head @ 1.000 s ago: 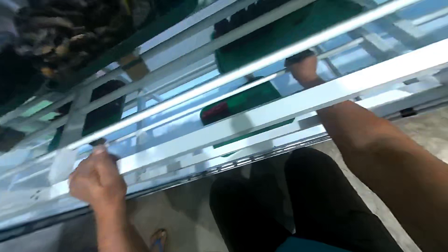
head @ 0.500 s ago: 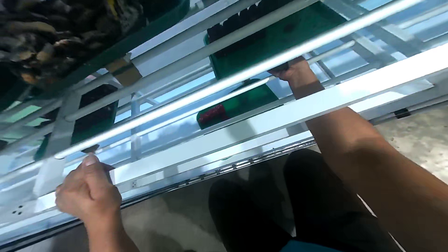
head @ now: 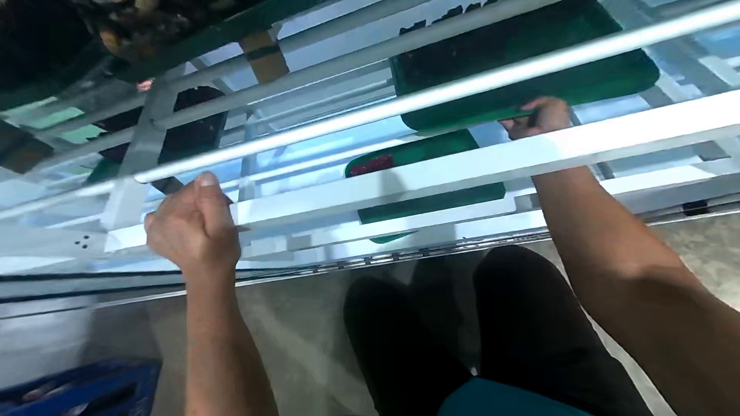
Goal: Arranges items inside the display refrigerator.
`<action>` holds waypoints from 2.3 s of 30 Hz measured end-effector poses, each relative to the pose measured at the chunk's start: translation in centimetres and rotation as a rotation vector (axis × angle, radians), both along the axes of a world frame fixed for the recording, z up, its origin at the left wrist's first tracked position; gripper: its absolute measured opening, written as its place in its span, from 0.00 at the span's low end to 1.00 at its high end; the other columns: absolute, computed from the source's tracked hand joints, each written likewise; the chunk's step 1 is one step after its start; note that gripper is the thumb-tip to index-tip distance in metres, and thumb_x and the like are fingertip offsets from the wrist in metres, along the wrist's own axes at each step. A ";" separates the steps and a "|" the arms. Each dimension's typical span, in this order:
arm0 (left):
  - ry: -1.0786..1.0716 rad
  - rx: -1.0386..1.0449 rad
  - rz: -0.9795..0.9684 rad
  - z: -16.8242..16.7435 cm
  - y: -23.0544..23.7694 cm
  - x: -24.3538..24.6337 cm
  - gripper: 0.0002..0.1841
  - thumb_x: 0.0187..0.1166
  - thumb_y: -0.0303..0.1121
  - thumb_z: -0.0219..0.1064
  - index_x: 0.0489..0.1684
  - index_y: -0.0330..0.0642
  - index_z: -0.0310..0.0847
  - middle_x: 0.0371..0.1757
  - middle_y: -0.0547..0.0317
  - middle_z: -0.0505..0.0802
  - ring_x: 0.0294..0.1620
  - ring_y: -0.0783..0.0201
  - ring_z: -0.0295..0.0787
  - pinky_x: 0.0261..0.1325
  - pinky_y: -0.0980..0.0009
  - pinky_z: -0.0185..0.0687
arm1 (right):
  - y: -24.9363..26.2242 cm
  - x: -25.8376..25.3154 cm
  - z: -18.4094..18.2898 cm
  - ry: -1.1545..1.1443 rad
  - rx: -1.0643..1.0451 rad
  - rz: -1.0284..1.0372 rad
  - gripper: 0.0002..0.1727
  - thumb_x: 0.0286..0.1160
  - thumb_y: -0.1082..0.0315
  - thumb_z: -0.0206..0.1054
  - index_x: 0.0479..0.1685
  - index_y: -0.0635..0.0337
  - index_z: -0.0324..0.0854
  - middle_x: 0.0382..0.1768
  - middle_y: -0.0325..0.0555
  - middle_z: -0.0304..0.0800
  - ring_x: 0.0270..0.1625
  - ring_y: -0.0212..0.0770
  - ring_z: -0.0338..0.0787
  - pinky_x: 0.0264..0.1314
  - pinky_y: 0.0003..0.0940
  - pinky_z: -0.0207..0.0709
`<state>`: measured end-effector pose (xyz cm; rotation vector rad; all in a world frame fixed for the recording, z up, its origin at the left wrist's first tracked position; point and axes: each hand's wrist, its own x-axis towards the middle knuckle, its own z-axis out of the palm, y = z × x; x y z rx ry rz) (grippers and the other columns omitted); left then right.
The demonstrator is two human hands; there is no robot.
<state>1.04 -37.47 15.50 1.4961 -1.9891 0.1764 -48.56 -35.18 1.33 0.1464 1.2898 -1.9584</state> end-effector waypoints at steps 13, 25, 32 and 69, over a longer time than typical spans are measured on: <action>0.654 0.283 -0.588 -19.7 17.8 -7.4 0.17 0.90 0.43 0.57 0.37 0.39 0.81 0.49 0.55 0.89 0.59 0.71 0.85 0.65 0.76 0.80 | 7.5 4.1 -1.7 0.121 -0.306 -0.017 0.18 0.98 0.57 0.35 0.62 0.49 0.69 0.46 0.37 0.87 0.51 0.34 0.90 0.55 0.39 0.87; 0.603 0.795 -0.304 -20.6 14.1 -9.9 0.14 0.86 0.30 0.59 0.43 0.23 0.84 0.42 0.43 0.88 0.43 0.62 0.86 0.51 0.67 0.82 | 15.9 6.4 0.9 0.094 -0.092 -0.058 0.13 0.70 0.80 0.52 0.47 0.52 0.71 0.37 0.41 0.86 0.37 0.35 0.89 0.40 0.35 0.87; 0.513 1.037 0.130 -28.0 7.4 -12.3 0.22 0.89 0.31 0.56 0.72 0.19 0.71 0.73 0.23 0.79 0.75 0.38 0.78 0.78 0.52 0.73 | 24.2 7.9 -1.2 0.105 -0.149 0.075 0.15 0.58 0.79 0.55 0.43 0.53 0.74 0.37 0.41 0.92 0.40 0.34 0.94 0.42 0.34 0.91; 1.472 0.751 0.637 -29.8 6.4 -4.6 0.22 0.88 0.23 0.51 0.80 0.33 0.62 0.62 0.34 0.80 0.44 0.51 0.84 0.39 0.59 0.86 | 26.4 6.4 -1.3 0.018 0.104 -0.020 0.13 0.90 0.56 0.45 0.48 0.48 0.75 0.34 0.40 0.91 0.32 0.34 0.92 0.32 0.32 0.88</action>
